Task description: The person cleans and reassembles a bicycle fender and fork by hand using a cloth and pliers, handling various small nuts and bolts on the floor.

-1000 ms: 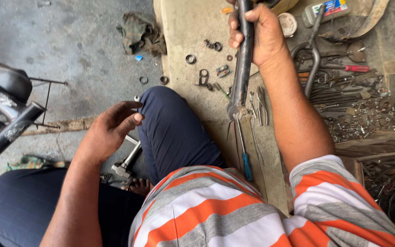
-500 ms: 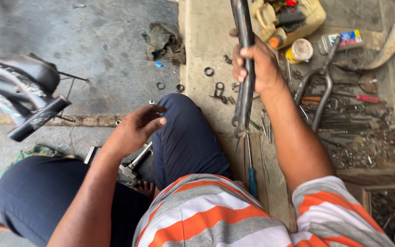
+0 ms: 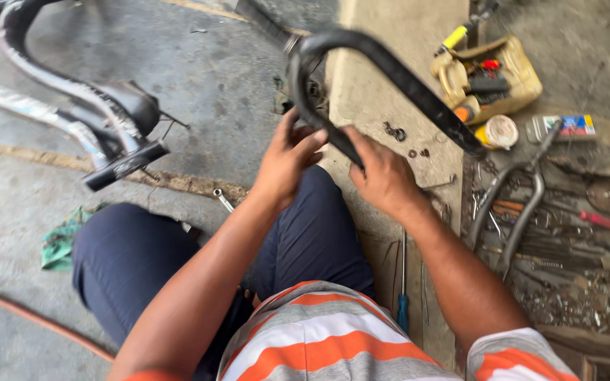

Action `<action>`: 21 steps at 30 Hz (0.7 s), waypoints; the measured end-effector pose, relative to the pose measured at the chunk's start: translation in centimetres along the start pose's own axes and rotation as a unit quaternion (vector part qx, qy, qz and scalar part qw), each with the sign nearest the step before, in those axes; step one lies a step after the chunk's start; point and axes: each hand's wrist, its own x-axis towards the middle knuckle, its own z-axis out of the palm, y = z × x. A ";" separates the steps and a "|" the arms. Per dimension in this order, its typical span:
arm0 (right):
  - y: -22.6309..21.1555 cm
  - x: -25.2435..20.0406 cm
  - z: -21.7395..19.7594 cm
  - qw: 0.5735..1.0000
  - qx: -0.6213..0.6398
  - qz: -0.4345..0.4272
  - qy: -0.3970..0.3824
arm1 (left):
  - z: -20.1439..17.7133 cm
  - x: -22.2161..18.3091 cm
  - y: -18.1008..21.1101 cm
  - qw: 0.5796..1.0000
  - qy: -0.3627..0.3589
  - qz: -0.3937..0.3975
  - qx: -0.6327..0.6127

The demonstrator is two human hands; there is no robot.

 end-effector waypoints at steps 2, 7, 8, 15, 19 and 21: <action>-1.2 0.0 0.7 0.996 -0.061 0.026 -0.053 | 1.0 1.2 -0.7 0.996 0.056 -0.036 -0.065; -2.4 0.2 1.5 0.985 -0.146 0.014 -0.090 | -0.8 1.6 -2.1 0.982 0.062 -0.059 -0.170; -2.7 0.2 1.7 0.986 -0.144 0.017 -0.084 | -1.5 1.6 -2.5 0.981 0.052 -0.053 -0.179; -8.3 -0.9 -3.0 0.959 -0.195 -0.139 0.152 | -5.1 2.4 -4.0 0.970 -0.032 -0.006 -0.241; -7.6 0.6 -6.5 0.984 -0.168 0.044 0.033 | -6.2 3.0 -4.5 0.971 -0.049 -0.011 -0.232; -6.8 1.1 -6.1 0.962 -0.088 0.214 -0.148 | -5.8 3.0 -4.7 0.972 -0.052 -0.012 -0.228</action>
